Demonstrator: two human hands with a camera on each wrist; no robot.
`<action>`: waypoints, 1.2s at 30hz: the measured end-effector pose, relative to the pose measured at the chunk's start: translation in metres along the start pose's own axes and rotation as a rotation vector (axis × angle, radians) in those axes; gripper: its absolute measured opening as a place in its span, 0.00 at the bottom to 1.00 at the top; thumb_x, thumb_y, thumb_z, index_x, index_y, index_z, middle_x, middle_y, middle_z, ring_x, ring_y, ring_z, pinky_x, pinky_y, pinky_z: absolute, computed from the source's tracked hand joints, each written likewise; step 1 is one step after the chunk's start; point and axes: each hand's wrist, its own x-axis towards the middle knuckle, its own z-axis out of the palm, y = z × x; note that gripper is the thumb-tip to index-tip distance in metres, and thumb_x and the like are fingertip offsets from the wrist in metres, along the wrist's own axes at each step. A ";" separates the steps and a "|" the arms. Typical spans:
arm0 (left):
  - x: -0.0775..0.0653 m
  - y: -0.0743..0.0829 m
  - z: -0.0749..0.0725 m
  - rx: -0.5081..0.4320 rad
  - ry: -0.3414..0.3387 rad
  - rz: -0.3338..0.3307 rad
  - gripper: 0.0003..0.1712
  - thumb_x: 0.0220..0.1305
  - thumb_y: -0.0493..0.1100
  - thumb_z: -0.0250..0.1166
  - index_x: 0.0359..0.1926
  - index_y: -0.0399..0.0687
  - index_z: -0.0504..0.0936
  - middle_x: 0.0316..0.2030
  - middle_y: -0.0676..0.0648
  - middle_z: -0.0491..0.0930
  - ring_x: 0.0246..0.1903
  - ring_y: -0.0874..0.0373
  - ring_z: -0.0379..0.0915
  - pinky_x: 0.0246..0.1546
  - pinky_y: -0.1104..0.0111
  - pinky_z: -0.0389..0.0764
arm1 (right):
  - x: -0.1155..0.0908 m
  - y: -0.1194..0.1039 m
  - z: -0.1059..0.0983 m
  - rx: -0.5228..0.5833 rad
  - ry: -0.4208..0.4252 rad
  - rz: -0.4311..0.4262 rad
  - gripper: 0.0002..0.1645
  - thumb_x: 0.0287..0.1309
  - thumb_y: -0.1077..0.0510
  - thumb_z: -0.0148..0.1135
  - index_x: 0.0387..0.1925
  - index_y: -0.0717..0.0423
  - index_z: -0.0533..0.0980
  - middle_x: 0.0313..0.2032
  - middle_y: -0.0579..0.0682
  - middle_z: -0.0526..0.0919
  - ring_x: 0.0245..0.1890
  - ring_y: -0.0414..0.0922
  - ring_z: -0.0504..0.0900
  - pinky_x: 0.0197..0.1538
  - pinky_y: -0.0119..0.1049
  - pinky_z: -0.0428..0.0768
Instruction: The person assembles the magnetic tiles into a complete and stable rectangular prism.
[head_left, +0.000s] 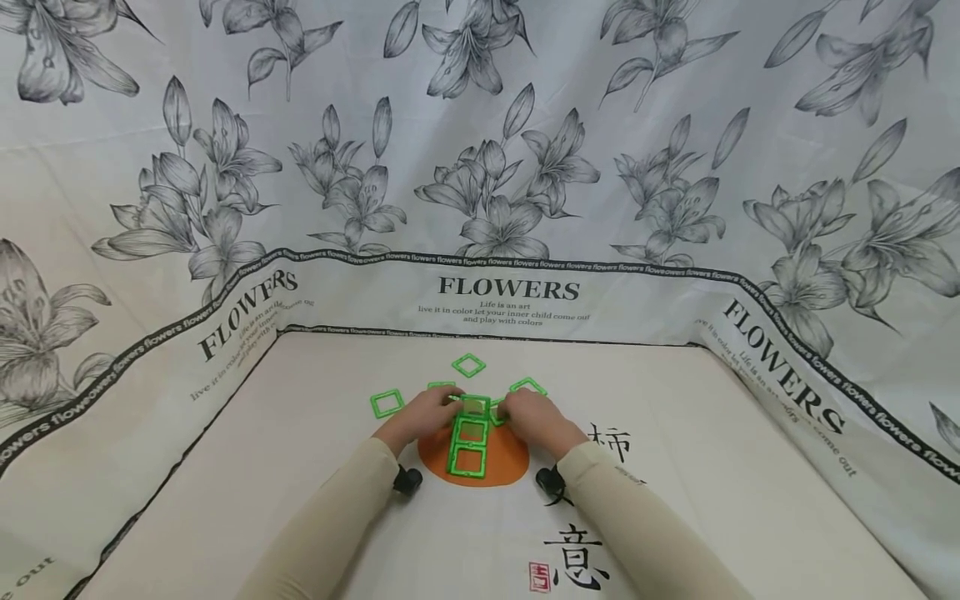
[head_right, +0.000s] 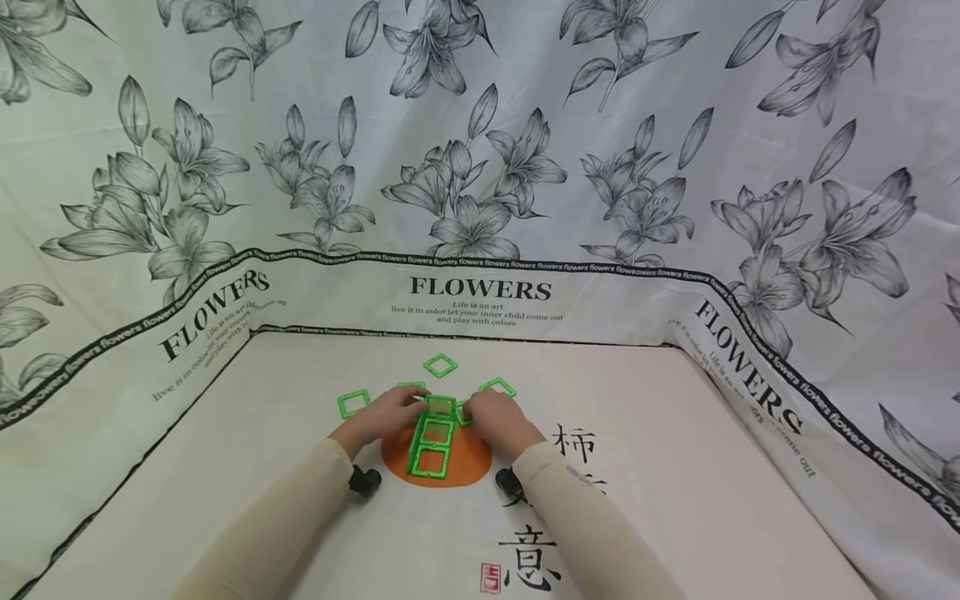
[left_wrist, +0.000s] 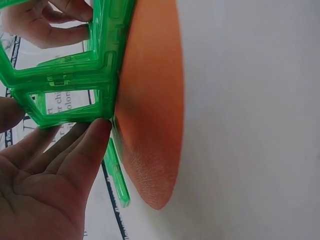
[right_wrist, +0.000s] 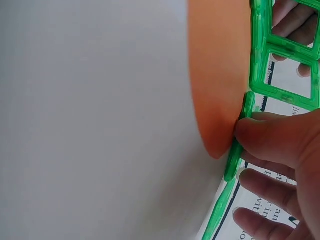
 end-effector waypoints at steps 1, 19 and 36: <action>0.000 0.000 0.000 -0.003 -0.001 0.002 0.25 0.71 0.54 0.51 0.64 0.50 0.72 0.61 0.44 0.74 0.61 0.49 0.70 0.63 0.50 0.70 | -0.001 0.000 0.000 0.000 -0.003 0.000 0.12 0.57 0.64 0.62 0.38 0.49 0.87 0.38 0.47 0.87 0.42 0.46 0.82 0.47 0.39 0.82; 0.000 -0.010 0.005 0.000 0.007 -0.006 0.26 0.70 0.55 0.52 0.64 0.51 0.73 0.62 0.42 0.74 0.62 0.47 0.69 0.63 0.48 0.69 | -0.025 0.006 -0.004 0.087 -0.009 -0.035 0.07 0.61 0.58 0.62 0.40 0.47 0.83 0.39 0.43 0.86 0.42 0.44 0.82 0.50 0.41 0.80; 0.003 -0.006 0.004 -0.008 0.014 0.009 0.26 0.71 0.55 0.52 0.64 0.50 0.73 0.61 0.43 0.74 0.60 0.48 0.70 0.63 0.49 0.70 | -0.033 0.008 -0.023 0.321 -0.018 -0.015 0.10 0.61 0.60 0.62 0.41 0.52 0.85 0.40 0.44 0.87 0.41 0.40 0.81 0.47 0.39 0.80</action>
